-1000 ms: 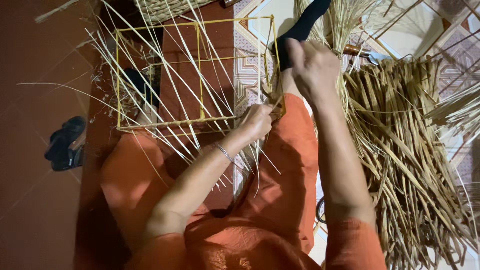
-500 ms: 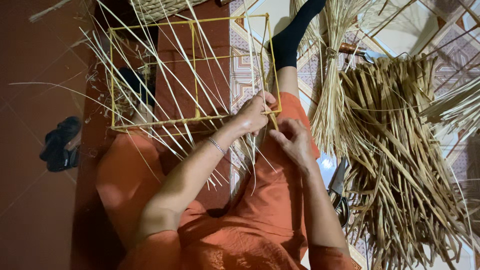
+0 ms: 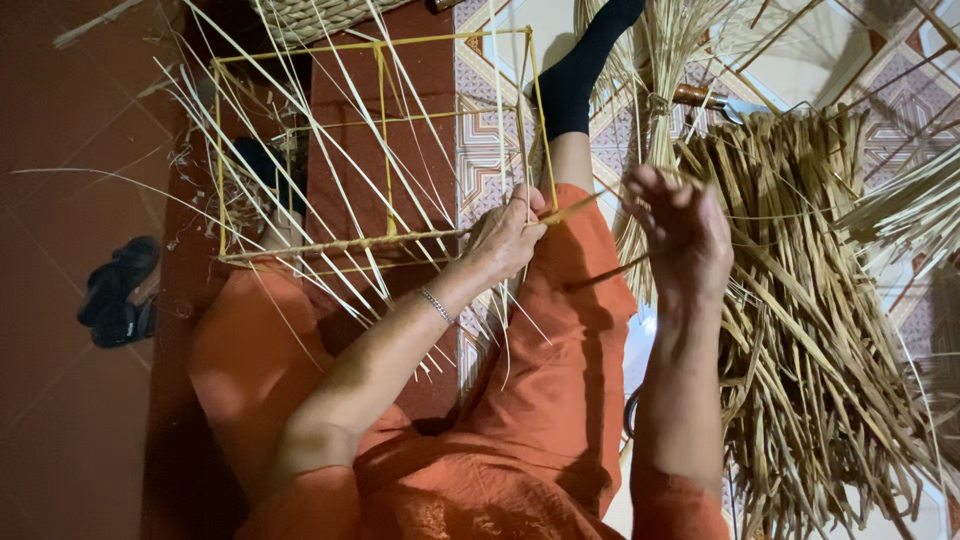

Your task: The person weaves dried palm leaves into a rectangular basket frame, threading strands through the structure and trimming excess with scissors. They adjust the frame and continue weaving while seated on the floor.

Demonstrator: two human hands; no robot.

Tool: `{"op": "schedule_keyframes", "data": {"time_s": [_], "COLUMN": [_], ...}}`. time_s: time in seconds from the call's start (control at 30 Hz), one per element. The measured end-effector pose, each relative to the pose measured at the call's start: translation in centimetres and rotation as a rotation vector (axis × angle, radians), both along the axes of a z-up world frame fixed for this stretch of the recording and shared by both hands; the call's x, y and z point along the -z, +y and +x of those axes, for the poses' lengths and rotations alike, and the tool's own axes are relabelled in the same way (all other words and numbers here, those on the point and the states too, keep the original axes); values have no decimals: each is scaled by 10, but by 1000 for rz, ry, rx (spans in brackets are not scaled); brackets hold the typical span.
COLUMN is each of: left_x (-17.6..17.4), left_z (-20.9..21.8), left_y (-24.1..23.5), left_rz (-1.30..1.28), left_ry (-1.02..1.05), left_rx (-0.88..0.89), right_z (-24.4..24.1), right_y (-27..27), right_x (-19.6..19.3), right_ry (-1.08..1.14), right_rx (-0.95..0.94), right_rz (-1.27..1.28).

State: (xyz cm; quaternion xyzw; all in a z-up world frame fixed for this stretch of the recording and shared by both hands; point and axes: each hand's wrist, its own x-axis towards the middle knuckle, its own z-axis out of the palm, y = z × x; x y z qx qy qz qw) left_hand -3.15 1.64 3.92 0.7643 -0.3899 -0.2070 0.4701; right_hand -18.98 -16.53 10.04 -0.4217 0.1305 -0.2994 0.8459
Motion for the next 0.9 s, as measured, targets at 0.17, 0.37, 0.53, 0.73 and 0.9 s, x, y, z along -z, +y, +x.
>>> {"op": "schedule_keyframes", "data": {"time_s": [0.17, 0.37, 0.53, 0.73, 0.9], "left_x": [13, 34, 41, 16, -16], "left_z": [0, 3, 4, 6, 9], "left_y": [-6, 2, 1, -5, -13], "left_rz": [44, 12, -45, 346, 315], "left_ry": [130, -294, -347, 17, 299], "left_rx": [33, 3, -18, 48, -14], "right_z": [69, 125, 157, 184, 148], "right_y": [-3, -1, 3, -1, -11], "right_x": [-11, -1, -11, -28, -21], "right_ry": [156, 557, 423, 856, 602], "right_rx": [-106, -156, -310, -195, 464], "right_rz": [-290, -662, -939, -1430, -1715]}}
